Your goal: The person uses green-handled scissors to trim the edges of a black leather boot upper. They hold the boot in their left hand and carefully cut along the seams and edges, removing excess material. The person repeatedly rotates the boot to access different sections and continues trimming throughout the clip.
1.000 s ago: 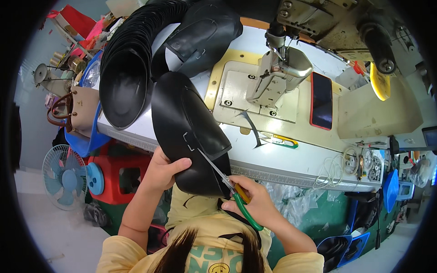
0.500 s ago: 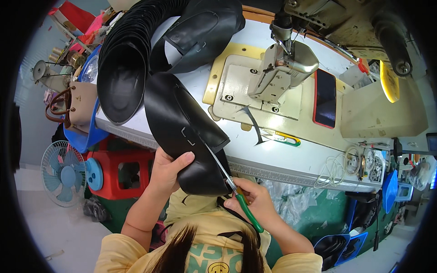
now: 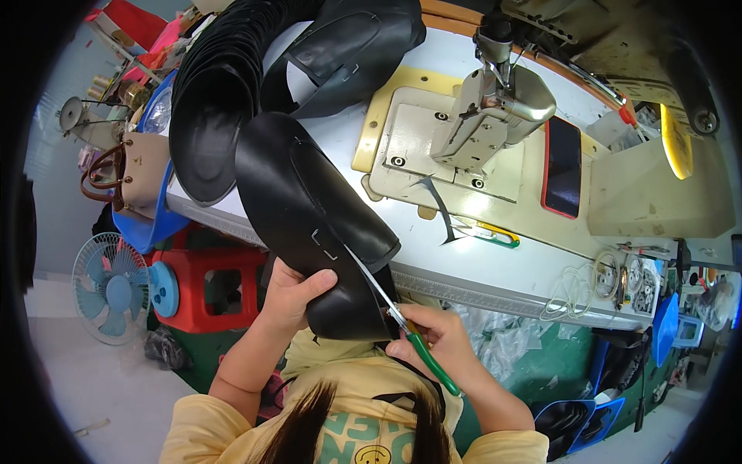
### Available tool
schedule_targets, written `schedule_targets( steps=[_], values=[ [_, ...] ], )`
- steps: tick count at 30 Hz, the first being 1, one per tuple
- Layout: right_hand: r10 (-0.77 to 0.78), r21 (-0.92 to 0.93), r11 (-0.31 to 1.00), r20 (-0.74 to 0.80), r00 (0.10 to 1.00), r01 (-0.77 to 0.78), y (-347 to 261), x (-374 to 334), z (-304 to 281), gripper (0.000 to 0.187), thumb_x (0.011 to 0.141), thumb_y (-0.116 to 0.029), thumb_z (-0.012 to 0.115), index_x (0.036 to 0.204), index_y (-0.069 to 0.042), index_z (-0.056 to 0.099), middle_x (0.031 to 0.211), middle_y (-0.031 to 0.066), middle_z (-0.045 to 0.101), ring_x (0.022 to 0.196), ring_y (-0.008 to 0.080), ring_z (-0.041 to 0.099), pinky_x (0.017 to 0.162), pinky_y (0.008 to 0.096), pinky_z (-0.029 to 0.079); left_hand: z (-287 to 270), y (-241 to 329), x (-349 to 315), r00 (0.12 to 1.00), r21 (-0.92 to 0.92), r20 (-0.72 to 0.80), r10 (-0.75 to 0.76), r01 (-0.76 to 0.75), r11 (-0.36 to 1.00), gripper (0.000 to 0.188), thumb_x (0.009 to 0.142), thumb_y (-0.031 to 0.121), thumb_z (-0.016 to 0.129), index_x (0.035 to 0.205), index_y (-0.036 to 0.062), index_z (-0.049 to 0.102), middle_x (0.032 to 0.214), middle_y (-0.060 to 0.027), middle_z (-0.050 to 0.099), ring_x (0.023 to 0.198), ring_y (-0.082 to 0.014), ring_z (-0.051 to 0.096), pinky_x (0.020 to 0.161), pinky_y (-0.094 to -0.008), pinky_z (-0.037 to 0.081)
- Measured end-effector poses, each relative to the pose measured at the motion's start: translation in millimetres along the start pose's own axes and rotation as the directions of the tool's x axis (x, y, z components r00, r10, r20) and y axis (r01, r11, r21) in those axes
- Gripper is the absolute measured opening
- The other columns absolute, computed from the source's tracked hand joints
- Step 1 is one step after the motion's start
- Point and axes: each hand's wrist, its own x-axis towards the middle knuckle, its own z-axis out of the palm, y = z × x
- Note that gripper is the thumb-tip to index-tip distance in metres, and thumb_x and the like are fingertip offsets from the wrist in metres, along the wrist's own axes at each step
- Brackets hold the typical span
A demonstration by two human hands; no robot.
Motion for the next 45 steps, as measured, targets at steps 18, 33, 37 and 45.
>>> schedule_targets(
  steps=[18, 33, 37, 45],
  values=[
    [-0.19, -0.351, 0.919, 0.008, 0.982, 0.181, -2.1, -1.5, -5.5, 0.045, 0.067, -0.024, 0.078, 0.102, -0.003, 0.061, 0.065, 0.0028, 0.049, 0.055, 0.0115, 0.043, 0.05, 0.0231, 0.036, -9.2, -1.0, -14.6, 0.96, 0.346, -0.081, 0.267, -0.224, 0.911, 0.035, 0.08, -0.001, 0.06, 0.113, 0.0011, 0.048, 0.109, -0.0063, 0.054, 0.102, -0.0168, 0.052, 0.092, -0.0308, 0.04],
    [-0.292, -0.848, 0.134, 0.461, 0.838, 0.513, -42.2, 2.3, -5.8, 0.048, 0.069, -0.032, 0.07, 0.108, -0.007, 0.055, 0.067, 0.0066, 0.046, 0.057, 0.0219, 0.054, 0.047, 0.0329, 0.042, 47.8, 113.1, 53.8, 0.494, 0.86, 0.313, -0.812, -0.51, 0.021, 0.031, 0.07, 0.006, 0.063, 0.098, 0.0022, 0.053, 0.088, -0.0136, 0.056, 0.082, -0.035, 0.057, 0.068, -0.0422, 0.046],
    [-0.269, -0.898, 0.045, 0.411, 0.871, 0.438, -50.1, -12.2, -17.4, 0.054, 0.064, -0.029, 0.074, 0.11, -0.007, 0.056, 0.067, 0.0059, 0.045, 0.058, 0.0217, 0.052, 0.047, 0.033, 0.041, 45.2, 117.2, 43.8, 0.519, 0.858, 0.307, -0.798, -0.513, -0.004, 0.027, 0.071, 0.007, 0.062, 0.096, 0.0052, 0.054, 0.087, -0.0108, 0.057, 0.079, -0.0341, 0.057, 0.067, -0.0426, 0.045],
    [-0.501, -0.672, 0.596, 0.117, 0.858, 0.44, -28.1, -1.1, -15.1, 0.069, 0.057, -0.033, 0.079, 0.116, -0.005, 0.055, 0.075, 0.0071, 0.05, 0.064, 0.0209, 0.049, 0.055, 0.0288, 0.04, 10.5, 96.7, 36.4, 0.91, 0.922, 0.306, -0.28, -0.21, 0.326, 0.017, 0.069, 0.0, 0.067, 0.084, 0.0005, 0.06, 0.071, -0.0056, 0.051, 0.064, -0.0168, 0.047, 0.056, -0.0256, 0.036]
  ],
)
